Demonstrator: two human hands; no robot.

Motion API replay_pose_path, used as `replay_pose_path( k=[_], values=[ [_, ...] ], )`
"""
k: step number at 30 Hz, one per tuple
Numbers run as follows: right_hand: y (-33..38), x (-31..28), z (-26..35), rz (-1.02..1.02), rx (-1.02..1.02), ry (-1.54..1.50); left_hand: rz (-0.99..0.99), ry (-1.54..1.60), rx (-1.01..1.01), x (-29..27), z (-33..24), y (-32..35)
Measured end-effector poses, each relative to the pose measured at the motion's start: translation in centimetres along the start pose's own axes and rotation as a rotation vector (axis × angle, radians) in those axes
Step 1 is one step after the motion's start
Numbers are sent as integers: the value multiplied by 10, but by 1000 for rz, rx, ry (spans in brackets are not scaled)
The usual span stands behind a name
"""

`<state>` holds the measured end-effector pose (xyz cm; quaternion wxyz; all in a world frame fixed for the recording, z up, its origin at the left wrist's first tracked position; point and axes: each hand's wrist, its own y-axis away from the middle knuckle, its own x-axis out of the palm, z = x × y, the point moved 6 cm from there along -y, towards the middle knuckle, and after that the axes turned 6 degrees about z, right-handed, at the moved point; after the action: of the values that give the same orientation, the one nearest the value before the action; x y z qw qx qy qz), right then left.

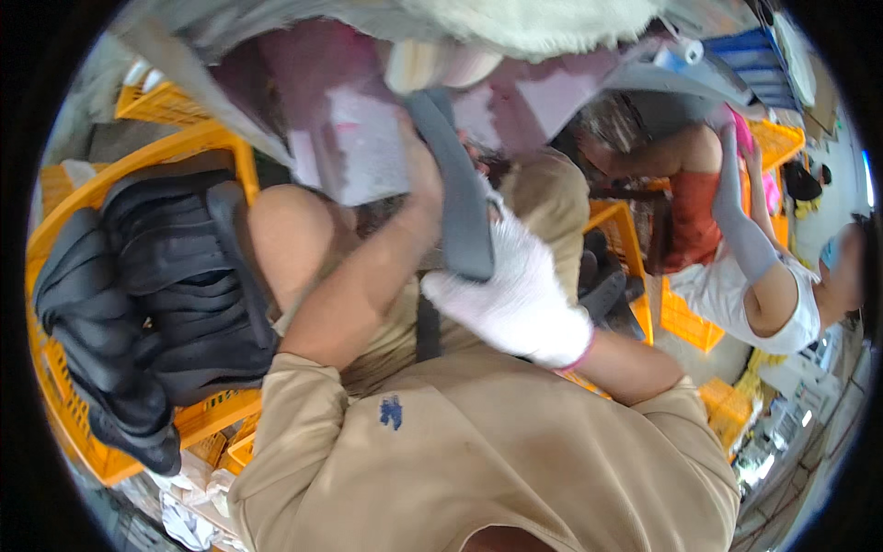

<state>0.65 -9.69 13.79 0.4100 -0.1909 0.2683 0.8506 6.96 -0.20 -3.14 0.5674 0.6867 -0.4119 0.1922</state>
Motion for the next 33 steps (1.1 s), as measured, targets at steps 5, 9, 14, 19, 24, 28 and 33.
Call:
replay_pose_path(
  k=[5, 9, 14, 19, 24, 28, 33],
  values=[
    [-20, 16, -37, -368, -490, 240, 146, -60, 61, -4, -28, -31],
    [-90, 1, -25, -395, -368, 241, 163, -35, 82, -17, -20, -35],
    [-37, -10, 6, 13, -157, 394, 347, -7, 179, -38, -2, -33],
    [-48, -11, 26, 30, -194, 213, 219, 75, 89, -36, -7, -59],
    [20, -16, -29, 261, 48, 352, 142, -218, -29, -19, 0, 5],
    [157, -75, -184, -261, 152, 245, 198, -1256, 844, -49, -86, 137],
    [251, -83, -304, 65, 835, 935, -1021, -1582, 704, -251, -190, 193]
  ],
)
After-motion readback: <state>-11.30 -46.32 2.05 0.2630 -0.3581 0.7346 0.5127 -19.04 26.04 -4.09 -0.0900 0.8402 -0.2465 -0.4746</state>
